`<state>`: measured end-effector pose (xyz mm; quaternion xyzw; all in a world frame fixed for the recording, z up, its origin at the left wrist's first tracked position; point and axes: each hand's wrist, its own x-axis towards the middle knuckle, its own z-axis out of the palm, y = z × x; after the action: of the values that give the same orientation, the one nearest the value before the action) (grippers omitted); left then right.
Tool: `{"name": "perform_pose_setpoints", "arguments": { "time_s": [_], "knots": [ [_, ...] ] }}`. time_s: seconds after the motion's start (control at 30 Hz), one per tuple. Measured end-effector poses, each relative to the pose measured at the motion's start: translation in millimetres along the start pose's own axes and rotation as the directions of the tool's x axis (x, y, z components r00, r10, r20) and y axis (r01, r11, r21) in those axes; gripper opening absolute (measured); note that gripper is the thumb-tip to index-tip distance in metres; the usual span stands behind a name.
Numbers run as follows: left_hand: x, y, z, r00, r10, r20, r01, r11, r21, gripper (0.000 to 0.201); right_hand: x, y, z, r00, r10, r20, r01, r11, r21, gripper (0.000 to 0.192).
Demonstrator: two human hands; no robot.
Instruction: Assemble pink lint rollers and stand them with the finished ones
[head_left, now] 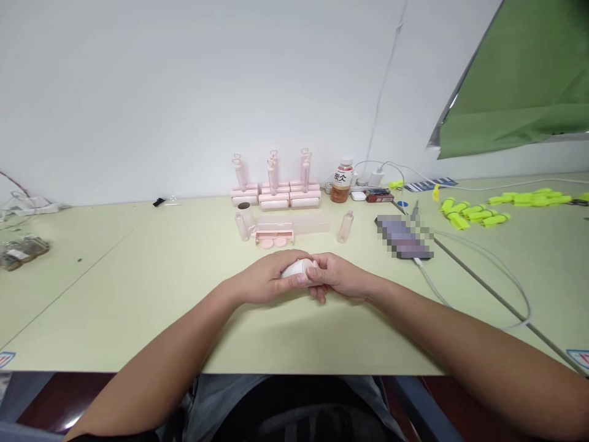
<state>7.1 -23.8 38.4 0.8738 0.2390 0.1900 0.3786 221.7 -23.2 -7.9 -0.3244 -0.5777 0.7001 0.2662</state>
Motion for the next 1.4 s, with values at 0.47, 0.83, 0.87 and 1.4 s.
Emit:
{"name": "perform_pose_setpoints", "arguments": {
  "time_s": [0.47,0.83,0.87,1.4],
  "knots": [
    [2,-5,8.0,0.996,-0.064,-0.063,0.084,0.914,0.397,0.052,0,-1,-1,0.997,0.015,-0.074,-0.014,1.000,0.011,0.054],
    [2,-10,7.5,0.997,0.030,-0.067,0.004,0.887,0.462,0.052,-3,-5,3,0.992,-0.094,-0.090,0.088,0.994,-0.067,0.051],
    [2,-10,7.5,0.997,0.029,-0.069,0.006,0.885,0.466,0.052,-2,-5,4,0.991,-0.099,-0.094,0.092,0.993,-0.076,0.051],
    [4,-23,6.5,0.988,-0.083,-0.133,0.142,0.835,0.532,0.056,2,1,2,0.966,-0.148,-0.212,0.114,0.980,-0.161,0.042]
  ]
}}
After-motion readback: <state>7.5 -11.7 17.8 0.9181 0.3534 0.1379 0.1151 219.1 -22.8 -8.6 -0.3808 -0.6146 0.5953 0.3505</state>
